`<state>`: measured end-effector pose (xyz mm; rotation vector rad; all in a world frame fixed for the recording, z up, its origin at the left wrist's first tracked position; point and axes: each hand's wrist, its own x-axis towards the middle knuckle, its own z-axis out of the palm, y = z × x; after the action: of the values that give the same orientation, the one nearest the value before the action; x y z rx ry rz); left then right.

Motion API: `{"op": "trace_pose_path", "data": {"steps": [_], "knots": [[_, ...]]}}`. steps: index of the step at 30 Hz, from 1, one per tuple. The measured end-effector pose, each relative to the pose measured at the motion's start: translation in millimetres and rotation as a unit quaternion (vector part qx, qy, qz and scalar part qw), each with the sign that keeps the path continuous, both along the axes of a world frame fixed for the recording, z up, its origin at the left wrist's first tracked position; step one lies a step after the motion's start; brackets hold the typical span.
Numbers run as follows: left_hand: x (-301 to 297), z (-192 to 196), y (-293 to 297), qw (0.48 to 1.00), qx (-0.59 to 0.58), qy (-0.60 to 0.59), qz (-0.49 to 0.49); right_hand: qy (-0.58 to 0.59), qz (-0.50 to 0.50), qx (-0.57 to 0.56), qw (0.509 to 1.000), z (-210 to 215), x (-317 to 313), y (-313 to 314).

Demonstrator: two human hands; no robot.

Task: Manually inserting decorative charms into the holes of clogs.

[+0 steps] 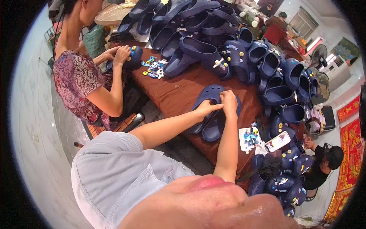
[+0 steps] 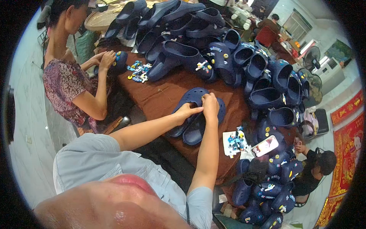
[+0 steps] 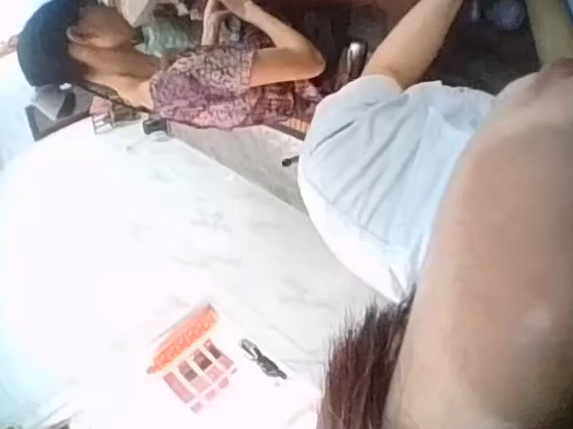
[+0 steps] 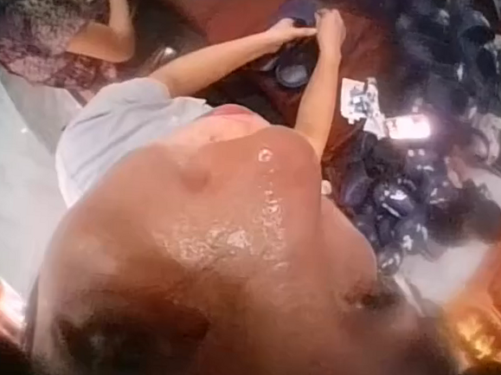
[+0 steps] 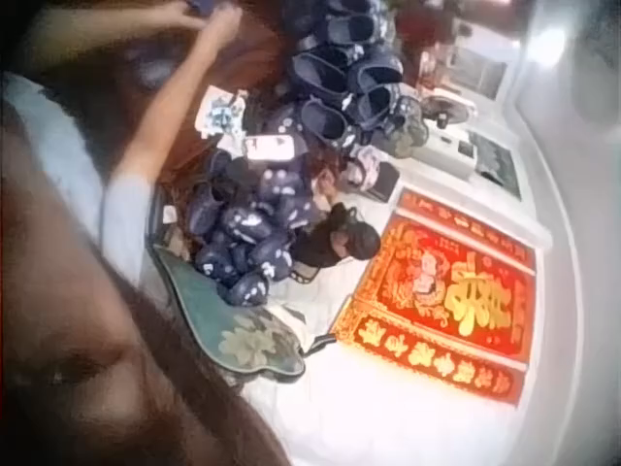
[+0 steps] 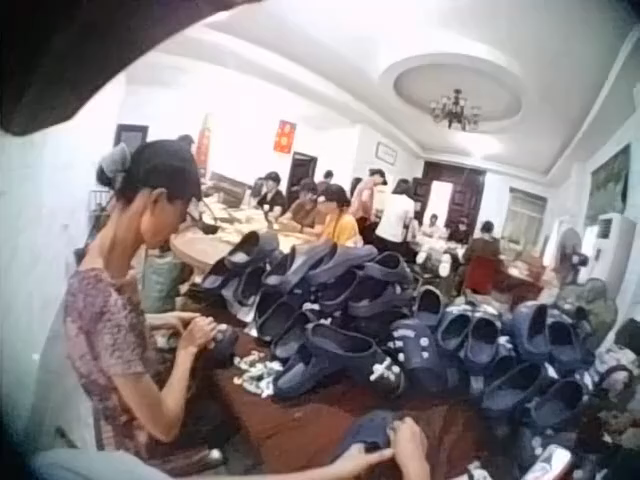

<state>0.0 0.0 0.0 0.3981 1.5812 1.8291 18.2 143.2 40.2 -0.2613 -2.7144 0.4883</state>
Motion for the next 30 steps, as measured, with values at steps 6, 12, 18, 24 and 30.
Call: {"op": "trace_pose_path", "data": {"steps": [6,12,18,24,30], "knots": [[-6,-1,13,0.958,0.187,-0.219,0.017,0.068,0.047,-0.099,0.992,-18,-3,8],[-10,-13,17,0.941,0.227,-0.248,0.029,0.077,0.035,-0.118,0.989,-17,-9,13],[-20,-28,21,0.931,0.234,-0.28,-0.004,0.066,0.045,-0.133,0.988,-19,-18,20],[-27,-37,23,0.931,0.233,-0.281,-0.019,0.042,0.066,-0.169,0.983,-19,-23,29],[-24,-40,17,0.926,0.24,-0.29,-0.023,0.031,0.024,-0.169,0.985,-18,-18,16]]}}
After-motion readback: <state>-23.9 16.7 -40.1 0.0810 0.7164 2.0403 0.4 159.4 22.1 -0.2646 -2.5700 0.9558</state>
